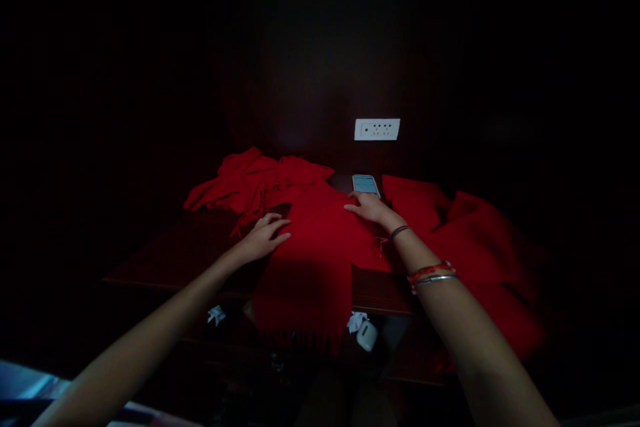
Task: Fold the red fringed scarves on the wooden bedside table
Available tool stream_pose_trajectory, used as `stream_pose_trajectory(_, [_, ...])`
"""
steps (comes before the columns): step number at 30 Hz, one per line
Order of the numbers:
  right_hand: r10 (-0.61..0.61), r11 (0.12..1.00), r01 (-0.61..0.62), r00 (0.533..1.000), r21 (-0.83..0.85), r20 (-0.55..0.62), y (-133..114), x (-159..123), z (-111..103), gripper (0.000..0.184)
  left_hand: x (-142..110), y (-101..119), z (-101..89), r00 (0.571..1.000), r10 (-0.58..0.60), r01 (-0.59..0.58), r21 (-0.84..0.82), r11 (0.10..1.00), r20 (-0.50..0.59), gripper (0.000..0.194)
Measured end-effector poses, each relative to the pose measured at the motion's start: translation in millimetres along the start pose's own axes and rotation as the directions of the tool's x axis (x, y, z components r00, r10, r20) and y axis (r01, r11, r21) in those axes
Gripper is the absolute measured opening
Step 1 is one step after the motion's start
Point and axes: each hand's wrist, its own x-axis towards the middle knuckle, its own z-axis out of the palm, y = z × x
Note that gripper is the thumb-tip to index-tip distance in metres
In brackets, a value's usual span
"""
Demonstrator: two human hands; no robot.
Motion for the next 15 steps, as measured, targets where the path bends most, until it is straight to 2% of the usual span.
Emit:
stream_pose_trajectory(3, [-0.023,0.999,0.026,0.997,-0.038,0.075,3,2,3,0.031,-16,-5,0.4,0.985,0.087,-0.094,0.038,0.995,0.148,0.042])
stream_pose_trajectory(6, [-0.026,0.998,0.033,0.990,-0.048,0.137,2,2,10,0.031,-26,-12,-1.4,0.970,0.054,-0.071,0.063,0.995,0.239,0.042])
stream_pose_trajectory(9, [-0.021,1.000,0.018,0.992,0.022,0.124,1,0,11,0.035,-22,-15,-5.1,0.972,0.049,-0.072,0.093,0.993,0.231,0.042])
stream_pose_trajectory(11, [-0.027,0.992,0.011,0.992,0.127,0.124,1,-5,6,0.042,-9,-15,-7.1,0.981,0.077,-0.098,0.113,0.989,0.176,0.043])
stream_pose_trajectory(13, [-0.041,0.969,-0.004,0.984,0.247,0.175,4,-14,-4,0.052,7,-13,-6.6,0.984,0.131,-0.145,0.117,0.982,0.125,0.044])
stream_pose_trajectory(15, [-0.048,0.944,-0.040,0.965,0.327,0.257,9,-25,-16,0.059,24,-11,-2.4,0.971,0.175,-0.192,0.103,0.976,0.160,0.047])
